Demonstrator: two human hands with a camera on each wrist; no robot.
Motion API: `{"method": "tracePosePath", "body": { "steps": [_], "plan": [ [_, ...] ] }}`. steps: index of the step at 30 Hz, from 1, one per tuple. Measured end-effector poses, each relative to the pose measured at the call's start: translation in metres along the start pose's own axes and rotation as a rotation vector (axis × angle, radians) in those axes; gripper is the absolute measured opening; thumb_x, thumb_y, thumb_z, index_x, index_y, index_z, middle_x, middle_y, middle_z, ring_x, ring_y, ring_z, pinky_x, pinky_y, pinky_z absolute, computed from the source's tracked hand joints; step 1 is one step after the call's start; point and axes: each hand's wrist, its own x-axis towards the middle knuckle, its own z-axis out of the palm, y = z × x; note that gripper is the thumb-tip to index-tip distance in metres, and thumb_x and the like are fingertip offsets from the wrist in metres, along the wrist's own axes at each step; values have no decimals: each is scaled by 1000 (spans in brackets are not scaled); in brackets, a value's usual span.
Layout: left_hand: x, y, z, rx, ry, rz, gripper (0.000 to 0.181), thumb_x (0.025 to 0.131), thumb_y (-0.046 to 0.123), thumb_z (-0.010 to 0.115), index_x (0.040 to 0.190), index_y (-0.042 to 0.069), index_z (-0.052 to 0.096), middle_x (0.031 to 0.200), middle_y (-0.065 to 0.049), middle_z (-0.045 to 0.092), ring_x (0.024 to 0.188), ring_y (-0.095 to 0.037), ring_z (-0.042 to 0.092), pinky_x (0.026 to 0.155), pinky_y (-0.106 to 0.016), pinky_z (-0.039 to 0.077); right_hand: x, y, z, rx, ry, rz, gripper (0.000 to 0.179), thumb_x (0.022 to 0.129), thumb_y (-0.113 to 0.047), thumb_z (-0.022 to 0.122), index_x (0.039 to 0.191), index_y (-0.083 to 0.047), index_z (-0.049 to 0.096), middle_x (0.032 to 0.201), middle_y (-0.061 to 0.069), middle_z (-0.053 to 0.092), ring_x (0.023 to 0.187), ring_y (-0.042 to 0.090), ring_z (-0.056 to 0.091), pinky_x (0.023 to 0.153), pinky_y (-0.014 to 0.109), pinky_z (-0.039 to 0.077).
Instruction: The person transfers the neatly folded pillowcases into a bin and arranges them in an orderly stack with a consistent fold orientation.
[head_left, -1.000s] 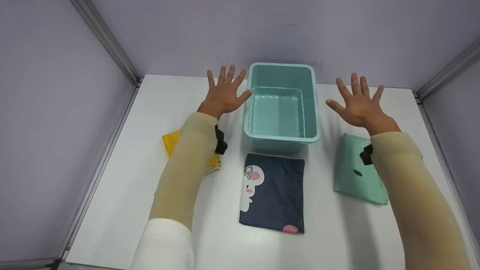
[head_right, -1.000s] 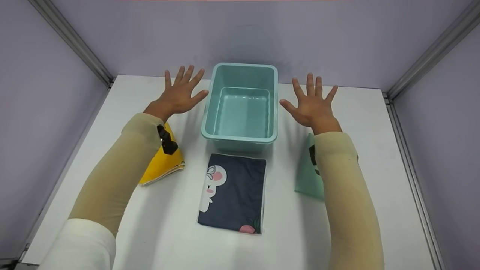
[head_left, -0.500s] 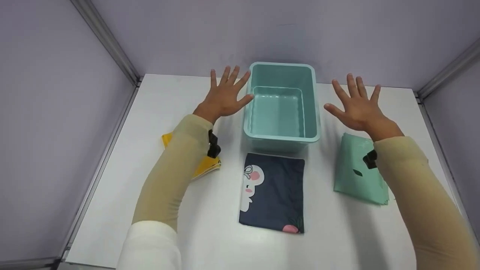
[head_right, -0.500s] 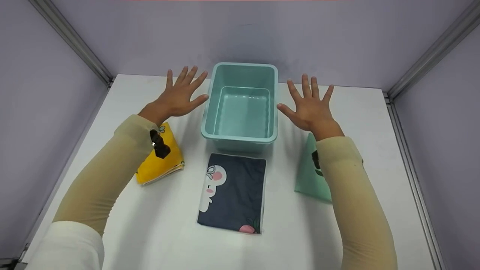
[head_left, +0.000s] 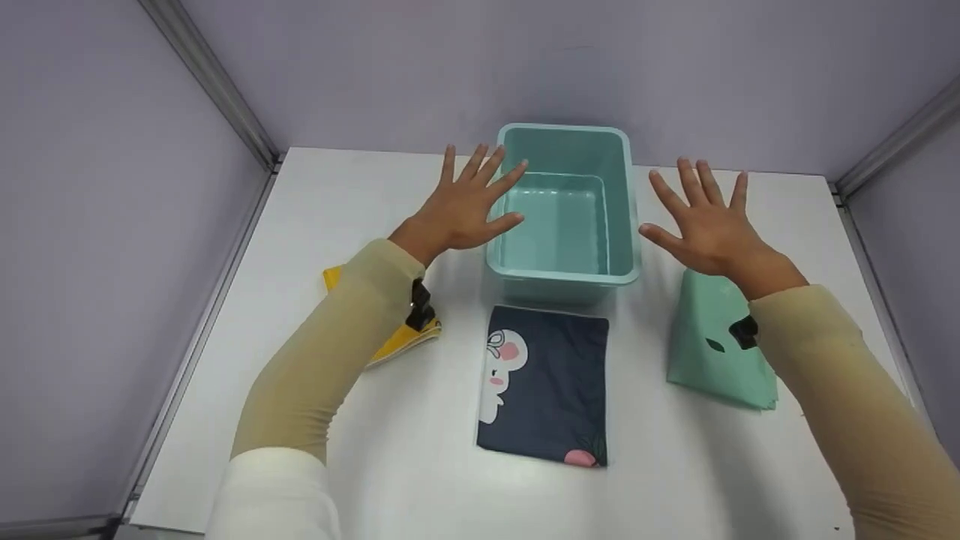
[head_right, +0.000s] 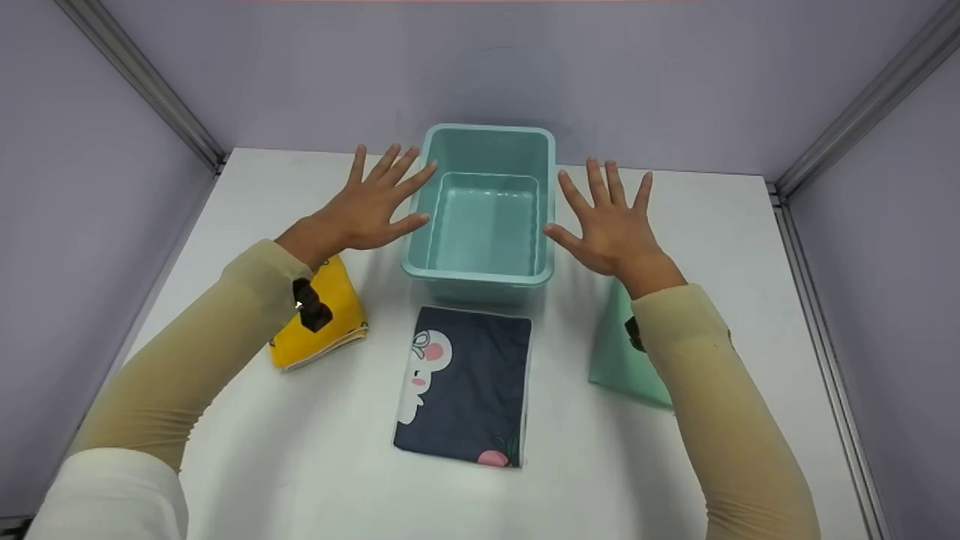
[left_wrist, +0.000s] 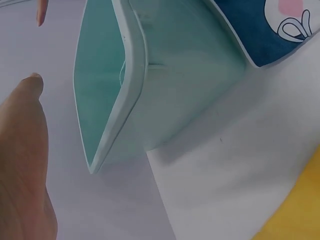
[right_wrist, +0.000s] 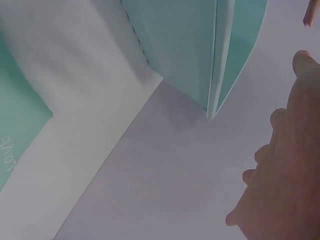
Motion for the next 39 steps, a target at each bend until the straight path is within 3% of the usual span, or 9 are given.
{"method": "tracePosePath", "body": {
  "steps": [12,25,39],
  "plan": [
    [-17,9,7,27,-9,79,78,102,67,30,165,30,5,172,-7,-2,156,-30,-9,117,-63,-16,-19,-13,6,-35,40,-85,81,102,-63,38,166,-21,10,170,19,-5,155,39,-10,111,70,-20],
    [-35,34,14,60,-22,232,77,101,67,31,165,30,7,171,-5,-5,156,-28,-10,117,-61,-17,-45,-17,13,2,48,-148,78,104,-57,42,165,-20,12,170,18,-4,155,39,-7,112,71,-17],
    [-71,33,26,-16,-6,239,77,101,66,31,165,31,8,172,-4,-5,156,-25,-11,116,-58,-21,-73,-31,27,-22,105,-250,76,103,-55,48,165,-24,16,170,18,3,156,38,-4,113,72,-12]
  ]
}}
